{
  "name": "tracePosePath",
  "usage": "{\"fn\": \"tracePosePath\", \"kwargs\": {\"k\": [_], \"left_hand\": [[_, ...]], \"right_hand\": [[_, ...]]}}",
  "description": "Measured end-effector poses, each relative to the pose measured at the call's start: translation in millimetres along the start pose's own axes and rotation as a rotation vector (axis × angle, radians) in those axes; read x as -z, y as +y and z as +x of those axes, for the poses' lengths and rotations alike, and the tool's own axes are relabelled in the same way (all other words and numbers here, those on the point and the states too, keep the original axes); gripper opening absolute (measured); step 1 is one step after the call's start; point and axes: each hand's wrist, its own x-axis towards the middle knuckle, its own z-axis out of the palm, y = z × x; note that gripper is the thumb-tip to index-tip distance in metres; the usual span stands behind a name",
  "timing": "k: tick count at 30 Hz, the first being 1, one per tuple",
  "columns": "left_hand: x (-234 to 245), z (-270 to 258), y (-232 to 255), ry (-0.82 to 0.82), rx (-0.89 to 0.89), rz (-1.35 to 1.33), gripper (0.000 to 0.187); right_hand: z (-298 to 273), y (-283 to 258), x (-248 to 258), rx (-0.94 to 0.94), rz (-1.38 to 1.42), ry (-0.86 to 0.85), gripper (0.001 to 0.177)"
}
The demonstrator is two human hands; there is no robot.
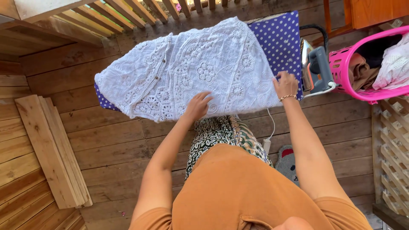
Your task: The person is ironing a white lace garment on a blue ironing board using a steam iron.
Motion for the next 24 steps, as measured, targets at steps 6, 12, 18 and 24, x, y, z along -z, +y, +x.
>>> {"fn": "tracePosePath", "kwargs": {"k": [6,12,18,24], "left_hand": [[-56,166,2,0.005,-0.126,0.308,0.055],[-78,270,-9,0.222,0.028,0.273,0.06],[-30,323,-19,0.351,0.475,0.215,0.042],[-10,356,-52,0.018,0.567,0.138,0.041]], "right_hand": [[-2,7,-1,-0.116,-0.026,-0.191,0.02],[-9,7,5,-0.169,-0.037,-0.202,0.02],[-11,10,6,-0.139,0.066,-0.166,0.021],[-7,9,11,-0.139,0.165,-0.143,0.021]]}}
